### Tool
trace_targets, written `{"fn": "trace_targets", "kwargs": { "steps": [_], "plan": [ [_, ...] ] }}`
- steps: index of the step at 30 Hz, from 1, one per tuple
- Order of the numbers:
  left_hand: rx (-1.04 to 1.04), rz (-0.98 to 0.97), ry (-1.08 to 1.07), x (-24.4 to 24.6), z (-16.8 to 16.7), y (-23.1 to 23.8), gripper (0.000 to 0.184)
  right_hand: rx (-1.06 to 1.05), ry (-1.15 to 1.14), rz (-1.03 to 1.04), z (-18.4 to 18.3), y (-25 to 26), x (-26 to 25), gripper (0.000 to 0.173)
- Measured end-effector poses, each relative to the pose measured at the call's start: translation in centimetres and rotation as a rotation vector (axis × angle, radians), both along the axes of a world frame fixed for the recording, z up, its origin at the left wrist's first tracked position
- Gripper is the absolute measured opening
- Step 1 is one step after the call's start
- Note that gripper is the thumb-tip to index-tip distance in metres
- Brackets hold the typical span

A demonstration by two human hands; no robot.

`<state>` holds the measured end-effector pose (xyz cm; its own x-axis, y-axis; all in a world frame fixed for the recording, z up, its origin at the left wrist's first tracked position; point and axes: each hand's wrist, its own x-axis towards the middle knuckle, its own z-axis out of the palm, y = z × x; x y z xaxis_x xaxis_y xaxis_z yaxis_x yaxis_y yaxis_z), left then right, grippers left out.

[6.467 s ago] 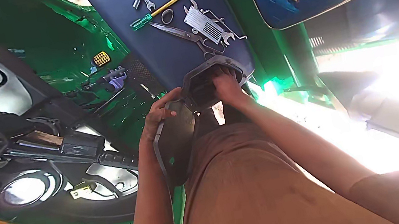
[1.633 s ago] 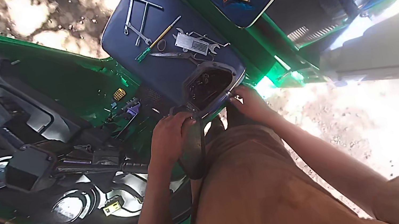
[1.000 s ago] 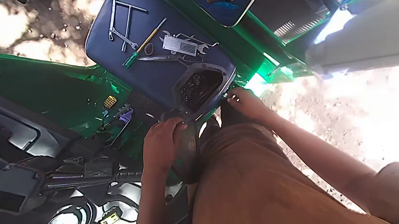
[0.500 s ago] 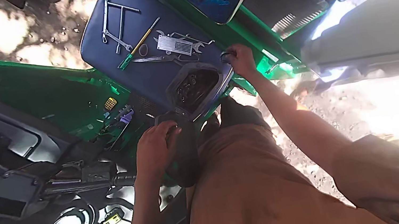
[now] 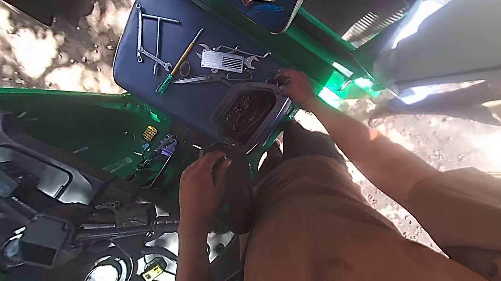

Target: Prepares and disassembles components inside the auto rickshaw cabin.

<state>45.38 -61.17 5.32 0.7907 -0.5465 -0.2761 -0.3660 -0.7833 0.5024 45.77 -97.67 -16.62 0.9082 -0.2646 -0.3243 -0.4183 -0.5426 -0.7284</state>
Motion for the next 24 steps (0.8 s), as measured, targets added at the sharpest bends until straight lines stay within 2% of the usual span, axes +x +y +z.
{"fn": "trace_targets", "kwargs": {
  "steps": [4,6,8,11,15,20,24],
  "plan": [
    [-0.010,0.022,0.004,0.3,0.1,-0.3,0.025,-0.028,-0.016,-0.258,5.9,2.3,-2.1,0.020],
    [-0.010,0.035,0.026,0.4,0.1,-0.4,0.024,0.004,-0.076,-0.216,8.6,4.6,-3.0,0.018],
    [-0.003,0.037,0.055,0.3,0.2,-0.5,0.024,0.025,-0.054,-0.060,10.1,7.4,-3.1,0.022],
    [0.044,0.035,0.090,0.4,0.5,-0.7,0.027,-0.094,0.227,0.166,10.7,10.6,-0.4,0.033],
    [0.072,0.035,0.113,0.6,0.6,-0.8,0.028,-0.241,0.547,0.265,10.4,12.9,3.1,0.028],
    [0.006,0.046,0.109,0.3,0.4,-0.3,0.026,-0.248,0.719,0.330,10.1,13.1,4.9,0.037],
    [0.005,0.050,0.116,0.7,0.6,-0.7,0.025,-0.166,0.657,0.246,9.4,11.7,4.4,0.036]
  ]
}}
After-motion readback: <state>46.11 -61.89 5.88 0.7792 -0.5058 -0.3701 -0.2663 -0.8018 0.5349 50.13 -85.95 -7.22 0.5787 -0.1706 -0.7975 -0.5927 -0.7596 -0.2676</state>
